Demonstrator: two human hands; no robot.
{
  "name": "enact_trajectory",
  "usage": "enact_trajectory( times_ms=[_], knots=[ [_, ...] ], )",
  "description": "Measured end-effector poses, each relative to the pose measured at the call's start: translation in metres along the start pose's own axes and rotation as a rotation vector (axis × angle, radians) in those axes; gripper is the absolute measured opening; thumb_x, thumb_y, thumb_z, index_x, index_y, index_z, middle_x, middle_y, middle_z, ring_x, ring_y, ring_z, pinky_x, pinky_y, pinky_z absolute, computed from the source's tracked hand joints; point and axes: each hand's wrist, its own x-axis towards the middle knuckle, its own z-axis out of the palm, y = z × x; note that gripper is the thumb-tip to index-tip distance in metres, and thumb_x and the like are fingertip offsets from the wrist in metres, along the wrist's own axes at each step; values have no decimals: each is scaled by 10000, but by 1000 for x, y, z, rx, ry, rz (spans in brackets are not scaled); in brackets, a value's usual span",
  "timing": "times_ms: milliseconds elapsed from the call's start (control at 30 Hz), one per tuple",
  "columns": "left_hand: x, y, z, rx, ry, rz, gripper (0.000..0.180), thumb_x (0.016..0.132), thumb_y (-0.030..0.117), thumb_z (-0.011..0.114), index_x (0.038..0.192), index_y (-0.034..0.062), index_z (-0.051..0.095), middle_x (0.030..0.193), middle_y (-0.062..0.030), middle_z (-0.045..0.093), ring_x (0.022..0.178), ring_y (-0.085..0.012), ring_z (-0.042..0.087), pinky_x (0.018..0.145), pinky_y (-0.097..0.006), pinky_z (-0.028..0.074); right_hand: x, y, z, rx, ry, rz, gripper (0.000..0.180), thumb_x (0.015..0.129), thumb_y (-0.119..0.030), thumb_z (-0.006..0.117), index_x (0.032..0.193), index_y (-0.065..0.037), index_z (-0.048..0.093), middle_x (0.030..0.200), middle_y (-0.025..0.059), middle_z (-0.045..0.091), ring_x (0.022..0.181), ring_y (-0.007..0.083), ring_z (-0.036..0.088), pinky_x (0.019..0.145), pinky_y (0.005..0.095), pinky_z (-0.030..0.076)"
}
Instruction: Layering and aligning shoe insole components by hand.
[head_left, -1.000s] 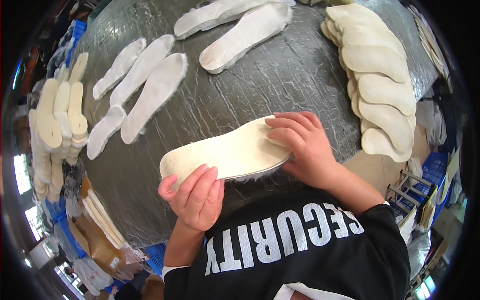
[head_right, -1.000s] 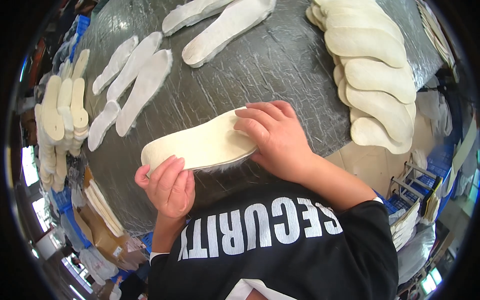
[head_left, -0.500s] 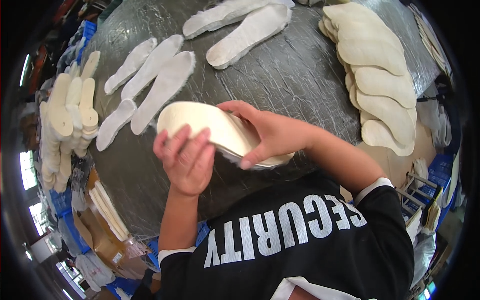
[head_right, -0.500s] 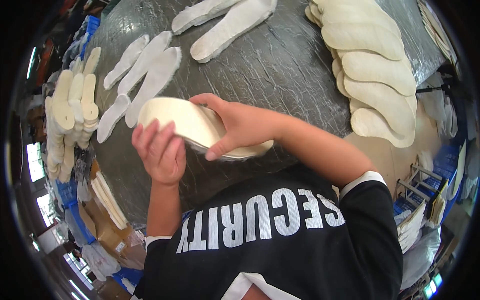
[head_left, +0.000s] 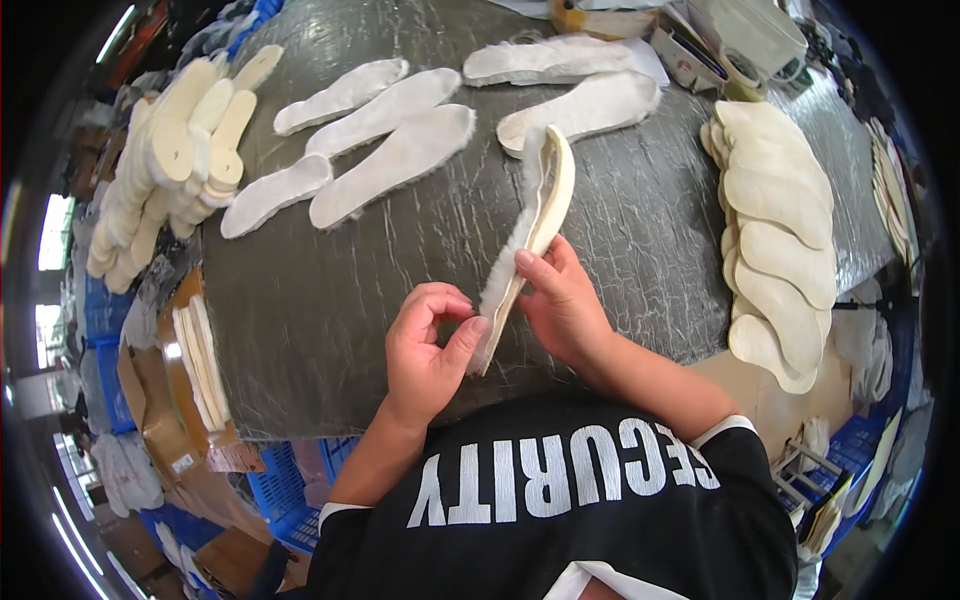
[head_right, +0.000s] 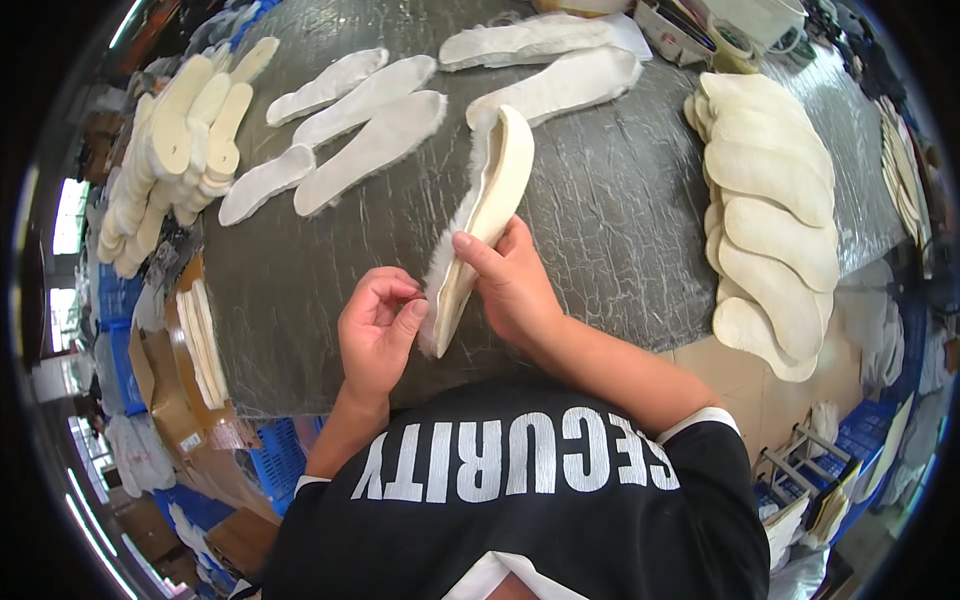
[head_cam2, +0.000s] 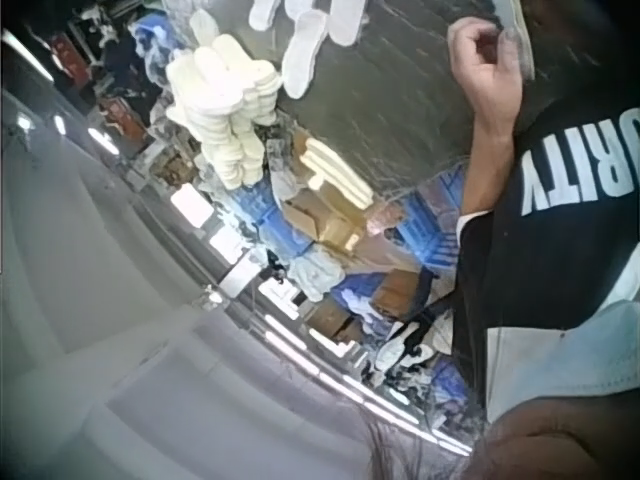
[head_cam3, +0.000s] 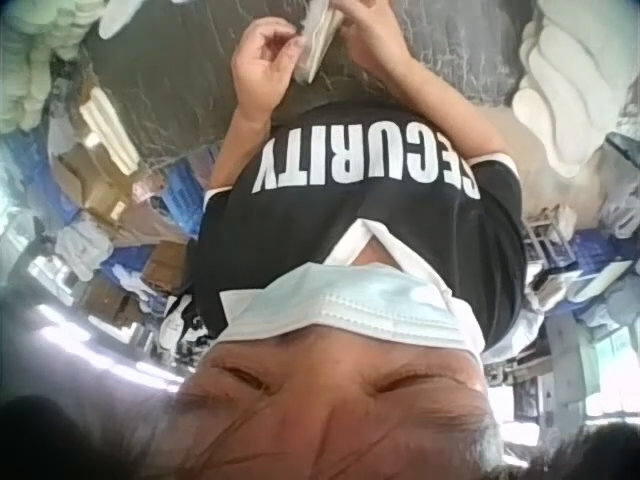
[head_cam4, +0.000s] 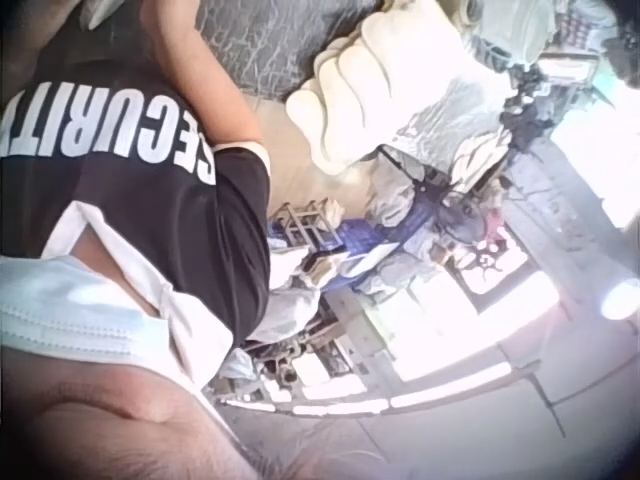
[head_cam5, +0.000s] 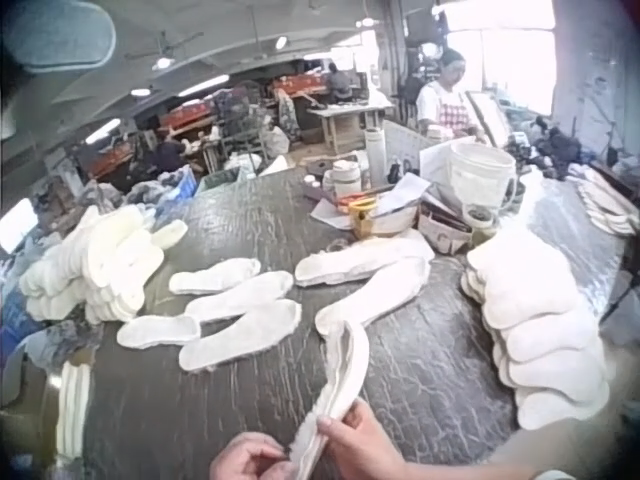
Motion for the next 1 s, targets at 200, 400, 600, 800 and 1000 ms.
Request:
enact_trajectory(
  times_ms=[200,400,600,800,1000],
  knots=[
    [5,12,0,-53,-66,-251,109,877,37,710,891,-37,631,908,-61,617,781,-102,596,714,-247,500,-9,7,3,12,32,1,605,883,-119,716,1336,5,335,1239,106,520,1155,198,532,1023,399,427],
    [2,7,9,103,-80,-230,59,881,18,667,850,-25,641,814,-41,628,703,-77,588,625,-242,487,-12,3,-5,-12,-27,46,604,880,-131,709,1339,-5,338,1258,114,514,1174,215,526,1014,420,432],
    [-5,-4,17,195,67,-294,96,938,78,650,897,4,603,813,5,614,711,-25,544,625,-206,456,-17,10,-18,-47,91,125,608,891,-161,702,1351,-39,323,1265,108,526,1176,235,536,949,490,467],
    [1,10,15,611,61,433,263,814,20,763,1010,20,588,1007,-107,604,841,-187,611,732,-278,491,-20,11,-20,42,132,18,551,937,-192,663,1338,-66,306,1281,104,515,1189,242,526,947,498,464],
    [-3,6,3,500,-86,354,278,752,-86,751,972,55,655,993,-99,632,819,-226,645,686,-311,530,-64,-20,-33,-321,46,414,538,987,-291,591,1405,-50,352,1399,111,464,1231,253,519,988,489,469]
  ],
)
